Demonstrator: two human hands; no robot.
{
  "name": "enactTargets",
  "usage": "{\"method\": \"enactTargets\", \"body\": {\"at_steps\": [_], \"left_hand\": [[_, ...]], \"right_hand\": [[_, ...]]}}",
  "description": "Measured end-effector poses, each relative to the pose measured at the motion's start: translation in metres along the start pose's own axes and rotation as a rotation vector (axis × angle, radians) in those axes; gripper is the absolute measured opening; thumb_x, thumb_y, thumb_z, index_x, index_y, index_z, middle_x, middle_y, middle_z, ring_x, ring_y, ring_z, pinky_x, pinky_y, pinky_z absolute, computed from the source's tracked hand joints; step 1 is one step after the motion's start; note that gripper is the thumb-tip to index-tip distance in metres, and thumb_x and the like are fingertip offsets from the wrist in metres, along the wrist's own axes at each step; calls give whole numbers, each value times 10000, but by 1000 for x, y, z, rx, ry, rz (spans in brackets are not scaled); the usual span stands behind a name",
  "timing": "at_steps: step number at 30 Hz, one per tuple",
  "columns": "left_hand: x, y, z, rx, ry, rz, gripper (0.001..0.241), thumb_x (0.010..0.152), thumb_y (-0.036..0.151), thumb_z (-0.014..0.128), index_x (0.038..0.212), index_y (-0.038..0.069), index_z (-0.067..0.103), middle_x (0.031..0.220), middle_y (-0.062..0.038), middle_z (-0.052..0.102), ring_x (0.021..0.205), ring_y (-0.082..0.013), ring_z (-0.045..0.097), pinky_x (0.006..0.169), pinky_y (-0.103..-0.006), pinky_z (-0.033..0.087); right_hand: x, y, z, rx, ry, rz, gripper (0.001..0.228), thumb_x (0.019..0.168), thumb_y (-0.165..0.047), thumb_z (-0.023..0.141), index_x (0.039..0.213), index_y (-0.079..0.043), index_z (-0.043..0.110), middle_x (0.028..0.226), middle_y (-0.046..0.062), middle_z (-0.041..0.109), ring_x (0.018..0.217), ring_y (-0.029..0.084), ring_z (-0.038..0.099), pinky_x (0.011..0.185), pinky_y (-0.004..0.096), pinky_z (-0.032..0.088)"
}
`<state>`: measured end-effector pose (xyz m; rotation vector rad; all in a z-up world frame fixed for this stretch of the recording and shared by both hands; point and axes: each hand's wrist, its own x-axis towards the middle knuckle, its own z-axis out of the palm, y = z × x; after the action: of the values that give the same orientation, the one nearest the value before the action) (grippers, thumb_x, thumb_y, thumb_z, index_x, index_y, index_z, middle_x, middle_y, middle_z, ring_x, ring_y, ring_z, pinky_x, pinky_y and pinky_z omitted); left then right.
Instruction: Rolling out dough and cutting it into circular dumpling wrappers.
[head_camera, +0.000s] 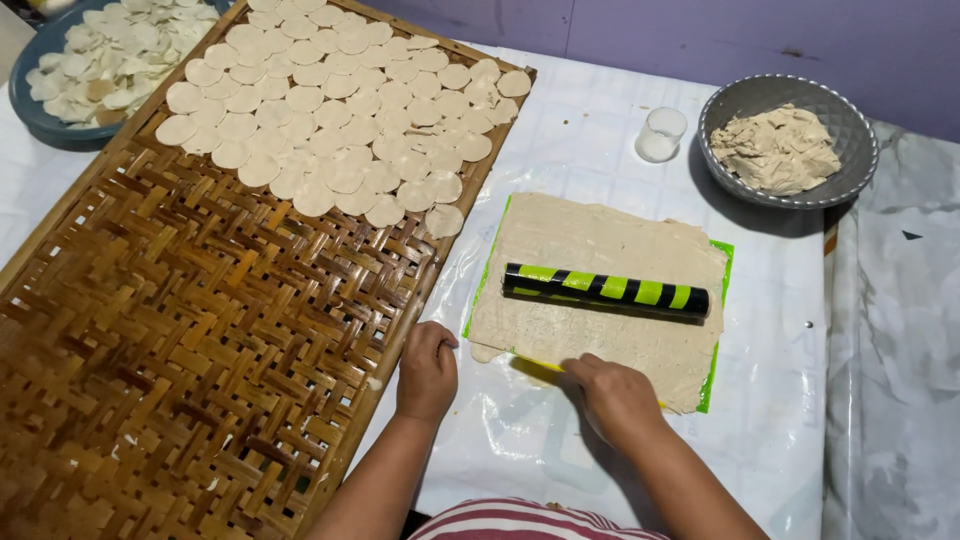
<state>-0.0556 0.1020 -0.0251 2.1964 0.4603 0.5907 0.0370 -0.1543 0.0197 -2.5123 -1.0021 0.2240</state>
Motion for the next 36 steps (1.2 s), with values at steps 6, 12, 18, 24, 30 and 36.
{"method": "enactTargets", "body": {"at_steps": [6,12,18,24,30,36], "left_hand": [[1,5,0,2,1,65,162,861,-68,532,860,30,662,974,-117,611,930,-315,625,831,-413,508],[-1,10,-2,15,5,67,207,855,-69,556,842,50,725,961,-103,643,921,-290,653,795,-395,539],[-2,10,-3,9,20,101,235,845,-84,568,828,62,752,965,-99,653,916,-274,666,751,-374,560],[-1,10,-4,4,30,115,234,821,-88,585,823,63,765,941,-94,658,921,-277,670,767,-374,560],[-3,0,-2,-199,0,97,273,861,-119,506,894,47,720,1019,-107,628,940,-226,701,797,-336,631],[-6,-11,2,-186,25,82,279,929,-86,485,1178,22,548,1059,-126,624,941,-218,650,849,-344,545]], "right_hand": [[-38,20,-37,-86,-26,146,233,885,-165,622,1089,-169,734,931,74,734,819,335,710,712,463,558],[-36,62,3,-40,-552,490,430,974,-439,579,999,-44,746,955,208,743,933,394,708,864,493,544],[27,28,29,53,-592,422,464,984,-431,585,1005,8,736,1016,252,730,972,400,707,896,482,535],[66,-15,52,36,-585,310,476,1001,-414,582,1015,36,736,1034,269,712,976,417,703,893,486,541],[59,-21,54,218,-449,267,418,973,-404,601,1017,-7,727,977,253,718,930,407,698,860,481,532],[30,-6,36,458,-318,257,382,980,-383,606,909,-16,684,812,198,690,732,324,657,728,433,522]]}}
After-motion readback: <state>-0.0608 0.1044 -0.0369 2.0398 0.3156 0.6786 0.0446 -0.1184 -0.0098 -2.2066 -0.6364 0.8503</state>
